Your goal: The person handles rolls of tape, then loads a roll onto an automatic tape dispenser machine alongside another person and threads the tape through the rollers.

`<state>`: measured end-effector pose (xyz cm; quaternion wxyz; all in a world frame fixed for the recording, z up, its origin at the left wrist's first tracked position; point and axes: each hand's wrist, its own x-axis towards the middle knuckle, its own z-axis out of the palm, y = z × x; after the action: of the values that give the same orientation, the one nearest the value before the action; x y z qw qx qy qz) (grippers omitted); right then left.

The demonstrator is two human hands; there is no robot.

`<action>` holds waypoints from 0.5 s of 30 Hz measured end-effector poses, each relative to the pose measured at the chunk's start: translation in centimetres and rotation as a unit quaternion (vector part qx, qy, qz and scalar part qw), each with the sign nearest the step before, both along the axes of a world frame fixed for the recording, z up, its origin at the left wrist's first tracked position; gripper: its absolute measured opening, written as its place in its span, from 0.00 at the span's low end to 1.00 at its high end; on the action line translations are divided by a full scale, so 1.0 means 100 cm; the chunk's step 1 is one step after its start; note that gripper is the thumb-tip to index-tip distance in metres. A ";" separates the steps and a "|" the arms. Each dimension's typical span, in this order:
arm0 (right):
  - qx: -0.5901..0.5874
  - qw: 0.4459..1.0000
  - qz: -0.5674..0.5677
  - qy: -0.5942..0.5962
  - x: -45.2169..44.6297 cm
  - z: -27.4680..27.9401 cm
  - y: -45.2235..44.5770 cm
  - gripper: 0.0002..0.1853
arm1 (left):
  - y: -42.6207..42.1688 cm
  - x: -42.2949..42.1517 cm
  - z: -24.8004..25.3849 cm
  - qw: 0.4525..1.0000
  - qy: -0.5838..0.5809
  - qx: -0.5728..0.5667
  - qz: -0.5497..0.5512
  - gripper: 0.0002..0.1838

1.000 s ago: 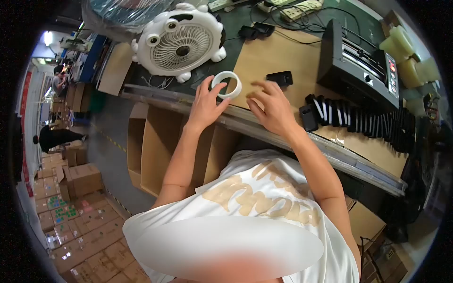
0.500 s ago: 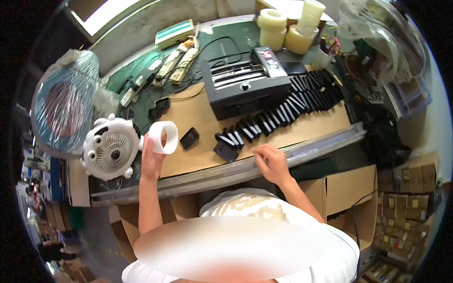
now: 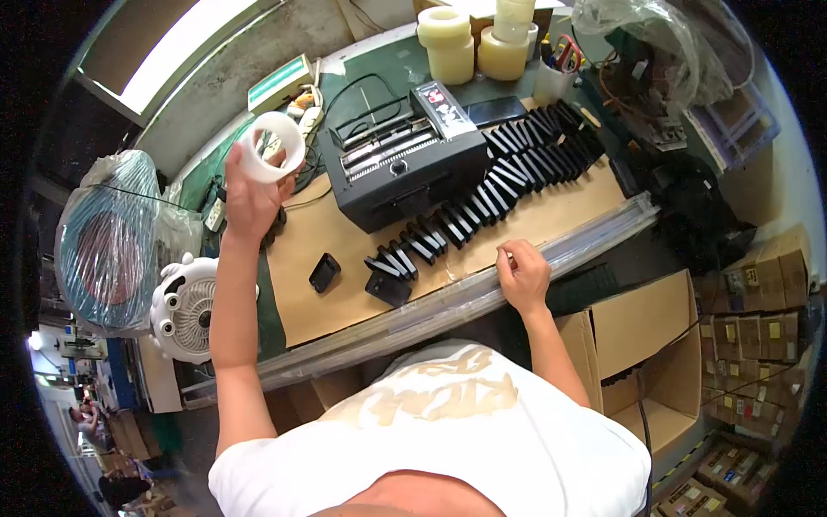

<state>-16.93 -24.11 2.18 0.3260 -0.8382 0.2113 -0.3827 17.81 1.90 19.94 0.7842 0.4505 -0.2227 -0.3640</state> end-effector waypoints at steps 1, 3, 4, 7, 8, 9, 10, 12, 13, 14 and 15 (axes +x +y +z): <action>0.005 1.000 -0.008 0.000 0.002 -0.002 0.000 0.01 | -0.005 -0.003 0.000 0.993 -0.083 0.058 0.052 0.38; 0.013 1.000 -0.028 0.000 0.005 -0.002 -0.001 0.01 | -0.020 -0.016 0.002 0.942 -0.249 0.171 0.147 0.40; 0.011 0.999 -0.031 -0.007 0.006 -0.003 -0.001 0.02 | -0.023 -0.017 0.001 0.923 -0.304 0.183 0.149 0.44; 0.001 0.999 -0.033 -0.003 0.007 0.001 -0.001 0.02 | -0.029 -0.036 0.000 0.817 -0.509 0.204 0.178 0.53; 0.004 0.999 -0.034 -0.004 0.008 0.000 0.000 0.01 | -0.030 -0.031 -0.006 0.732 -0.616 0.201 0.211 0.57; 0.007 0.999 -0.031 -0.006 0.008 -0.001 0.000 0.01 | -0.025 -0.037 -0.008 0.660 -0.672 0.233 0.242 0.58; 0.009 0.999 -0.029 -0.008 0.008 -0.002 0.000 0.01 | -0.025 -0.039 -0.008 0.660 -0.681 0.215 0.234 0.58; 0.036 0.999 -0.013 -0.022 0.006 -0.001 -0.002 0.01 | -0.026 -0.040 -0.010 0.735 -0.629 0.171 0.187 0.61; 0.048 0.998 -0.009 -0.030 0.004 0.000 -0.002 0.01 | -0.026 -0.047 -0.009 0.813 -0.544 0.139 0.157 0.61; 0.056 0.997 -0.003 -0.044 0.004 0.003 -0.002 0.02 | -0.025 -0.055 -0.008 0.877 -0.453 0.103 0.122 0.62; 0.080 0.996 0.007 -0.050 0.006 0.008 0.001 0.03 | -0.024 -0.060 -0.004 0.927 -0.359 0.061 0.085 0.63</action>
<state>-16.32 -24.00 3.02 0.4046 -0.7909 0.2187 -0.4036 11.77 -0.51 19.56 0.6505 0.6155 -0.4277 -0.1229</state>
